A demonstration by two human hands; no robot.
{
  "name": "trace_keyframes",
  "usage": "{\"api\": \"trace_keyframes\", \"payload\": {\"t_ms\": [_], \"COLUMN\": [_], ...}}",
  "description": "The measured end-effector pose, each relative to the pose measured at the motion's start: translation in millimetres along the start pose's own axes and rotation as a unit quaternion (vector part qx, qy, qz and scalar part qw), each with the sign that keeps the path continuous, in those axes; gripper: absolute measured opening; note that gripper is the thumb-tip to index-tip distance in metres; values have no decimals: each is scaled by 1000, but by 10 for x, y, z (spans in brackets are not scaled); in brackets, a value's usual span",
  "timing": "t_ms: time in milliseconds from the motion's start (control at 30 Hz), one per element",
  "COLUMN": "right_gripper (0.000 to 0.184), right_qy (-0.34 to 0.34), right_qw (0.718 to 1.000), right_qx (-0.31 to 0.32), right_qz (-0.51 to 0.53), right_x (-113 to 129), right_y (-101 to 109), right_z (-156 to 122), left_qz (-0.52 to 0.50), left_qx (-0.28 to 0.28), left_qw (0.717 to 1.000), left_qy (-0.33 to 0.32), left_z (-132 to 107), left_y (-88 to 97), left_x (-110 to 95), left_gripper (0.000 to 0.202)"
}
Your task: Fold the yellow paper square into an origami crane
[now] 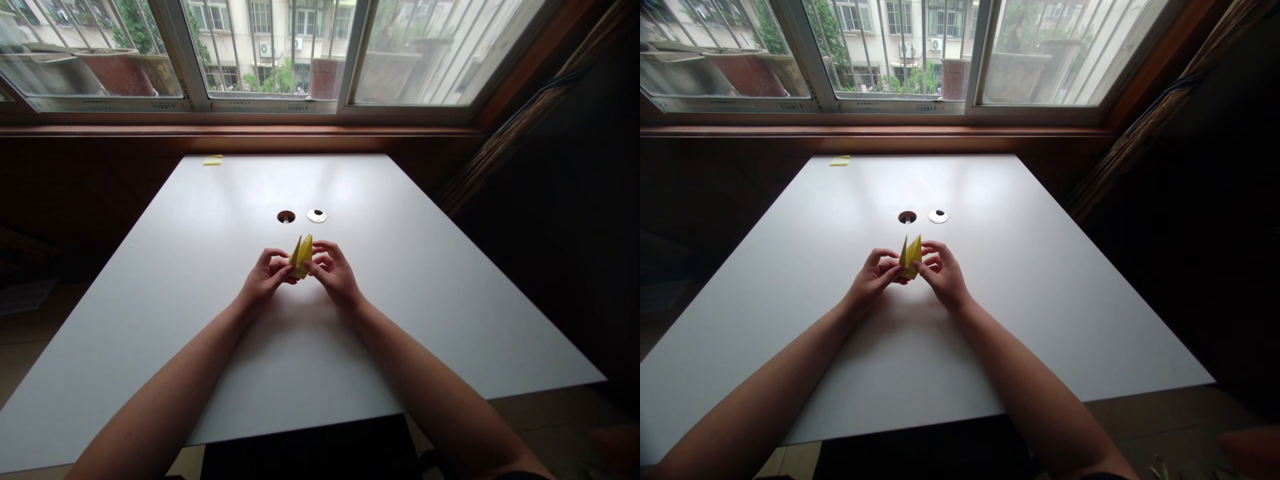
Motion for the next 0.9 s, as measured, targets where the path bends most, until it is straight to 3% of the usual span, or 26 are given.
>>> {"api": "trace_keyframes", "payload": {"t_ms": [233,400,900], "right_gripper": [25,16,12], "right_qy": [32,35,21], "right_qw": [999,998,999], "right_qx": [-12,4,25], "right_qz": [-29,-42,-15], "right_x": [69,102,150], "right_y": [22,10,-14], "right_z": [-6,-8,-20], "left_qz": [-17,-15,-11], "left_qx": [41,51,39], "left_qw": [999,998,999], "left_qy": [-13,-21,-2], "left_z": [-21,-18,-31], "left_y": [-71,-73,-50], "left_x": [-23,-4,20], "left_gripper": [44,37,32]}}
Point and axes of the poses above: each hand's wrist, its own z-axis towards the middle knuckle, its own y-axis out of the back of the hand, x = y × z, the point moved 7 cm from there along z, towards the middle knuckle, and after that the axes turned 6 degrees about -x, right-handed, at the moved point
